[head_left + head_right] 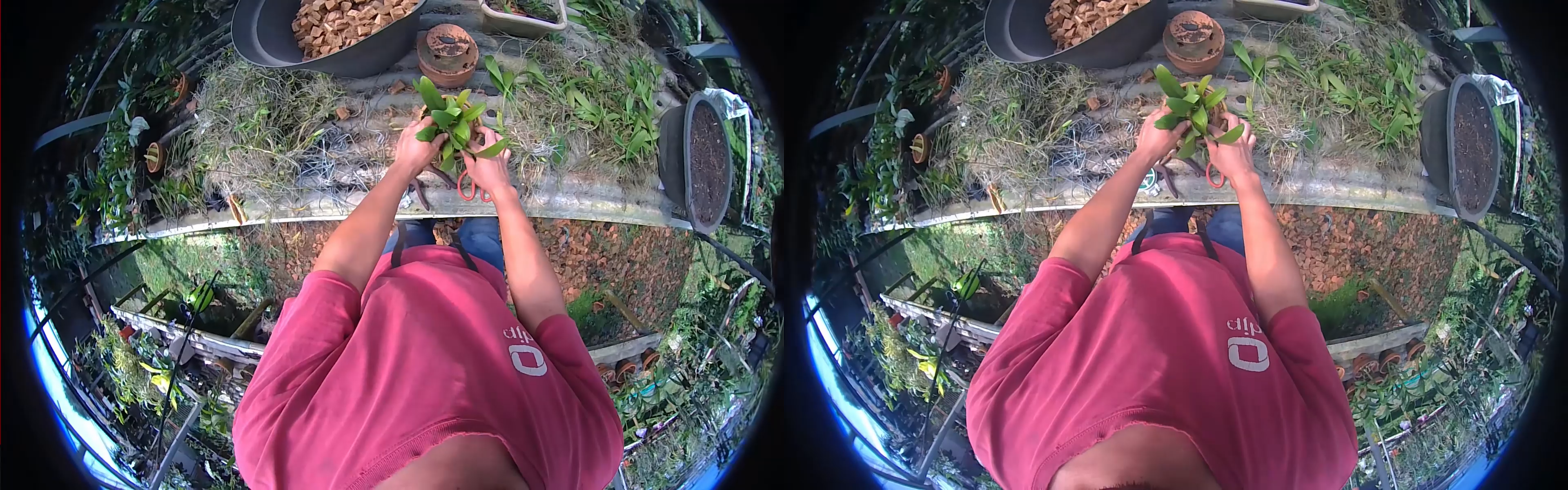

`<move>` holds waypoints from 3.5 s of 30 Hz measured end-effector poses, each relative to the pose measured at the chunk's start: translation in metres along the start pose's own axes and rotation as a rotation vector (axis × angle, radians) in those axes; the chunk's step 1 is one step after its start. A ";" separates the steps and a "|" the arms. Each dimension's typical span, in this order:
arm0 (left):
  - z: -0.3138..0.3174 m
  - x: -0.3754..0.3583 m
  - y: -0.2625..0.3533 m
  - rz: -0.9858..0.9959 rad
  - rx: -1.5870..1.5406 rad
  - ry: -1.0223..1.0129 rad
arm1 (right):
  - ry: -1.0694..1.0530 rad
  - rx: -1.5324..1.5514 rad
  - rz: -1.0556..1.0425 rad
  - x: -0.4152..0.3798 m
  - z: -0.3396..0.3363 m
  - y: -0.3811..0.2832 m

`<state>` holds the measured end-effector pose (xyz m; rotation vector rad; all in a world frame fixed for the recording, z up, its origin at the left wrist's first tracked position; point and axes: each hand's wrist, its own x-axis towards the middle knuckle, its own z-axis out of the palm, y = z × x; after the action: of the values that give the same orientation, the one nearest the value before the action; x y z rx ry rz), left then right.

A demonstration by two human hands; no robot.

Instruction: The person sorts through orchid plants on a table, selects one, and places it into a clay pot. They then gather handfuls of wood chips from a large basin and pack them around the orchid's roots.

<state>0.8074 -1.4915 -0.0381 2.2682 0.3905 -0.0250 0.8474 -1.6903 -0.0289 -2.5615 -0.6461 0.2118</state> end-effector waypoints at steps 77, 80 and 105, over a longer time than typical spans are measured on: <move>-0.014 -0.049 0.004 -0.073 -0.036 0.110 | -0.225 0.142 -0.268 0.041 -0.023 0.040; -0.007 -0.056 0.010 -0.199 -0.105 0.114 | -0.114 0.140 -0.279 0.033 -0.020 0.043; -0.142 -0.043 0.061 -0.024 -0.214 0.579 | 0.556 0.509 -0.229 0.074 -0.140 -0.066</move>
<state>0.7686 -1.4363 0.1078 2.0256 0.6847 0.6417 0.9219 -1.6628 0.1226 -1.9098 -0.5674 -0.3601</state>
